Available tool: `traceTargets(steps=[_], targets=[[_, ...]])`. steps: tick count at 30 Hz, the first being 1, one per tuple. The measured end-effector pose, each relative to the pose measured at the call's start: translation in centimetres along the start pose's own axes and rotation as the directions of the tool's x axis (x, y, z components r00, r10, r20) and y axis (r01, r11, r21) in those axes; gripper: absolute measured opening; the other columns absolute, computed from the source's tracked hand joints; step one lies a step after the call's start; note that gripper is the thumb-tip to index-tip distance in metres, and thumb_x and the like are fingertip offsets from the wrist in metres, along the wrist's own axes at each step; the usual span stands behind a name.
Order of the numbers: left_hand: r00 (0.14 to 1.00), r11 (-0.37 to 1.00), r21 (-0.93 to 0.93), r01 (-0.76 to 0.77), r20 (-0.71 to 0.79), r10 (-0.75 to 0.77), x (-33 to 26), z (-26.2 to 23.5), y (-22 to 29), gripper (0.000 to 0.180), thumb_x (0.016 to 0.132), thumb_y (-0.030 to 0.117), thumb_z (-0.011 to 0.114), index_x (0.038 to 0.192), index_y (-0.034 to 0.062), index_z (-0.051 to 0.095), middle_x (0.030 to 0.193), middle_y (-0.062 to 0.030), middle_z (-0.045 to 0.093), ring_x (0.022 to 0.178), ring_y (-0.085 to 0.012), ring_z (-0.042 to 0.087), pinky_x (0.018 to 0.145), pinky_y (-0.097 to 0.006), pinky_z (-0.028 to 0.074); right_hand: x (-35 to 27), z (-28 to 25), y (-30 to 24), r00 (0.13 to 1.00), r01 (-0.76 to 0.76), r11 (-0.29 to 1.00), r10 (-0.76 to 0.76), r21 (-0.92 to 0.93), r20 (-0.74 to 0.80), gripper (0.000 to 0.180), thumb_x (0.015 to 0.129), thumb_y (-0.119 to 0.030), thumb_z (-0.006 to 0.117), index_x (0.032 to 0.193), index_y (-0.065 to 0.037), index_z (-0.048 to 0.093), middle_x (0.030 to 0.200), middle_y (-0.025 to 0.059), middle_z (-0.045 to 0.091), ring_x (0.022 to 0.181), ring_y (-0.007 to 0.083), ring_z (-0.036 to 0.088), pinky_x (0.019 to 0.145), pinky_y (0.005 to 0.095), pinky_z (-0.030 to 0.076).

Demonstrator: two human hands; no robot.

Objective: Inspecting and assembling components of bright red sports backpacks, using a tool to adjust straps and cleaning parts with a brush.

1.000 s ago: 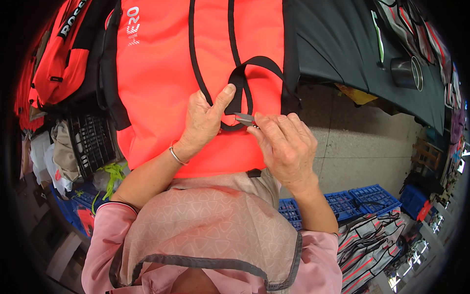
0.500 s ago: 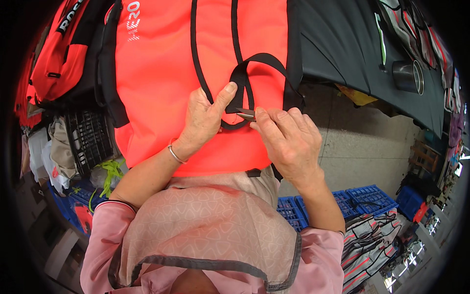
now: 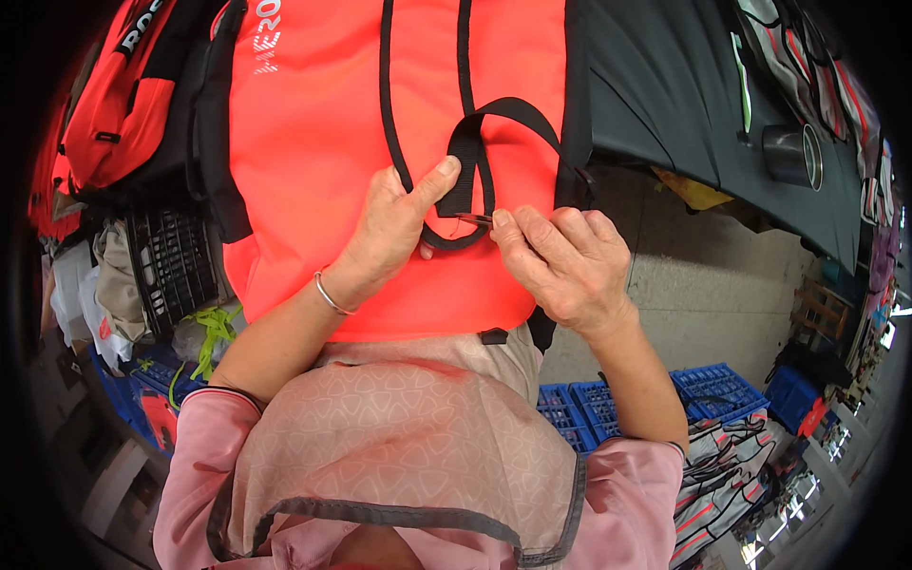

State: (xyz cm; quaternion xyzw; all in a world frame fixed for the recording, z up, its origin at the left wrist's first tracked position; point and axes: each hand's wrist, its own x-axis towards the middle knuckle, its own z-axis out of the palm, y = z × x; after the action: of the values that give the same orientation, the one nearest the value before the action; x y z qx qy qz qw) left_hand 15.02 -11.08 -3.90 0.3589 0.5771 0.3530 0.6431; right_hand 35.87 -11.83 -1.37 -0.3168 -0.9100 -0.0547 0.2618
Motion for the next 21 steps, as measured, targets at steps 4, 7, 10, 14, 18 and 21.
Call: traceTargets(steps=[4, 7, 10, 14, 18, 21], targets=[[0.999, 0.997, -0.061, 0.044, 0.013, -0.043, -0.2, 0.0, 0.6, 0.045, 0.096, 0.038, 0.06, 0.068, 0.0032, 0.059, 0.058, -0.0023, 0.059, 0.042, -0.0108, 0.054, 0.035, -0.026, 0.042, 0.3, 0.4, 0.4, 0.996, 0.052, 0.998, -0.054, -0.031, -0.065, 0.028, 0.07, -0.015, 0.081, 0.094, -0.008, 0.071, 0.086, 0.002, 0.067, 0.064, 0.0142, 0.054, 0.055, 0.0275, 0.036], [0.998, 0.985, -0.163, 0.062, 0.041, -0.056, -0.2, -0.1, 0.4, 0.044, 0.096, 0.038, 0.06, 0.067, 0.0053, 0.059, 0.058, -0.0021, 0.06, 0.043, -0.0101, 0.053, 0.036, -0.025, 0.042, 0.4, 0.7, 0.4, 0.994, 0.036, 0.999, -0.036, 0.003, -0.108, 0.02, 0.07, -0.012, 0.08, 0.087, -0.009, 0.071, 0.083, 0.0011, 0.066, 0.062, 0.0129, 0.053, 0.053, 0.0262, 0.036], [0.995, 0.987, -0.143, 0.077, 0.076, -0.066, 0.0, -0.3, 0.1, 0.042, 0.097, 0.038, 0.059, 0.069, 0.0067, 0.059, 0.059, -0.0012, 0.059, 0.043, -0.0092, 0.052, 0.037, -0.024, 0.042, 0.1, 1.3, -0.1, 0.985, -0.127, 0.97, 0.148, 0.209, -0.088, 0.018, 0.072, -0.007, 0.081, 0.087, -0.007, 0.07, 0.081, 0.0028, 0.066, 0.062, 0.014, 0.054, 0.054, 0.0254, 0.038], [0.998, 0.99, -0.136, 0.045, 0.042, -0.04, -0.3, 0.0, 0.6, 0.037, 0.095, 0.033, 0.064, 0.066, 0.0113, 0.062, 0.055, 0.0029, 0.057, 0.041, -0.0053, 0.049, 0.035, -0.022, 0.036, -0.5, 0.7, -1.4, 0.711, -0.653, 0.468, 0.65, 0.596, 0.269, 0.016, 0.076, -0.001, 0.08, 0.088, -0.002, 0.069, 0.08, 0.0032, 0.066, 0.065, 0.0091, 0.055, 0.057, 0.0229, 0.042], [0.998, 0.987, -0.149, 0.058, -0.011, -0.06, -0.4, 0.4, 0.9, 0.037, 0.095, 0.032, 0.064, 0.065, 0.0113, 0.062, 0.056, 0.0032, 0.058, 0.043, -0.0045, 0.05, 0.035, -0.022, 0.036, -1.4, 0.6, -1.6, 0.494, -0.63, 0.026, 0.784, 0.776, 0.375, 0.028, 0.081, -0.003, 0.079, 0.106, -0.001, 0.067, 0.085, -0.0011, 0.065, 0.072, 0.0018, 0.054, 0.065, 0.0179, 0.044], [0.998, 0.989, -0.133, 0.06, -0.01, -0.061, 0.0, 0.8, 0.7, 0.036, 0.095, 0.031, 0.065, 0.066, 0.0103, 0.064, 0.057, 0.0026, 0.059, 0.044, -0.004, 0.051, 0.036, -0.023, 0.037, -0.7, 0.1, -3.1, 0.567, -0.645, 0.206, 0.775, 0.736, 0.28, 0.041, 0.078, -0.005, 0.081, 0.116, -0.004, 0.065, 0.092, 0.0004, 0.066, 0.072, 0.0052, 0.057, 0.067, 0.0198, 0.049]])
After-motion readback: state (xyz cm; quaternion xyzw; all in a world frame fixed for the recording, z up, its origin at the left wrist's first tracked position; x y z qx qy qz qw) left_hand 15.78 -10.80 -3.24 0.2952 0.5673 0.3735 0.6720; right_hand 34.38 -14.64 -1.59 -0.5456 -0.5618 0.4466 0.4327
